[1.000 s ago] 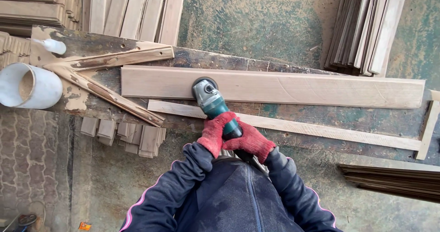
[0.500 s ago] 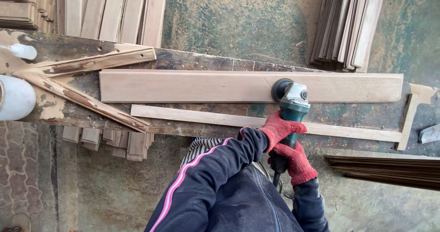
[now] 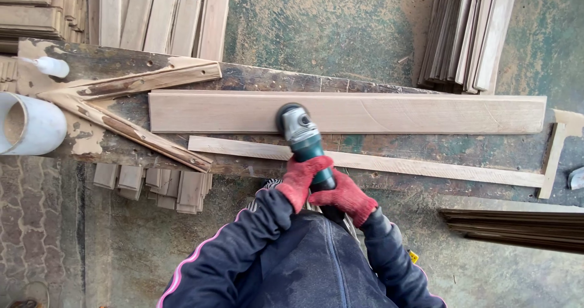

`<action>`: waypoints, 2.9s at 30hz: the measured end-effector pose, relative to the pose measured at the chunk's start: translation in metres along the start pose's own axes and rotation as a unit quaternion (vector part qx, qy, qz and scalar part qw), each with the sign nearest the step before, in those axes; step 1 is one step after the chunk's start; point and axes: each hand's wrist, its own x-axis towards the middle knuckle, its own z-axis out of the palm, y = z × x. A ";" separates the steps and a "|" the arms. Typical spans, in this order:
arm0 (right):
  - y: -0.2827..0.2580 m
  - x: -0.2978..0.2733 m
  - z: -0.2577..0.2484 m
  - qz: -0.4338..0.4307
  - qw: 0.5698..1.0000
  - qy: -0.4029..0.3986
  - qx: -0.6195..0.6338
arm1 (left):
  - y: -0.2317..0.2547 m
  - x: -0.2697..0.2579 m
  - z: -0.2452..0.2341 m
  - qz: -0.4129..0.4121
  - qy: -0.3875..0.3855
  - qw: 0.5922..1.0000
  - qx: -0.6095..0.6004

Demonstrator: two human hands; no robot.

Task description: Sanding a wooden board using an angle grinder.

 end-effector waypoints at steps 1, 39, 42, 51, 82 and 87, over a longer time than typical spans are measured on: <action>0.000 0.006 0.004 -0.001 0.999 -0.025 -0.046 | 0.009 -0.007 -0.005 -0.014 0.034 0.999 0.008; -0.019 0.004 -0.041 -0.035 0.998 0.032 0.038 | -0.012 0.062 0.059 -0.043 -0.038 0.997 -0.046; -0.010 -0.006 -0.063 -0.030 0.995 0.071 0.059 | -0.002 0.023 0.096 0.004 -0.080 0.996 -0.028; 0.001 -0.001 -0.069 -0.022 0.992 0.090 0.090 | 0.000 0.015 0.104 0.017 -0.085 0.995 0.055; 0.015 -0.038 -0.125 -0.025 0.980 0.128 0.148 | -0.052 0.031 0.178 -0.052 -0.118 0.989 0.067; 0.026 -0.036 -0.097 -0.037 0.978 0.134 0.155 | -0.025 0.006 0.141 -0.042 -0.125 0.982 0.132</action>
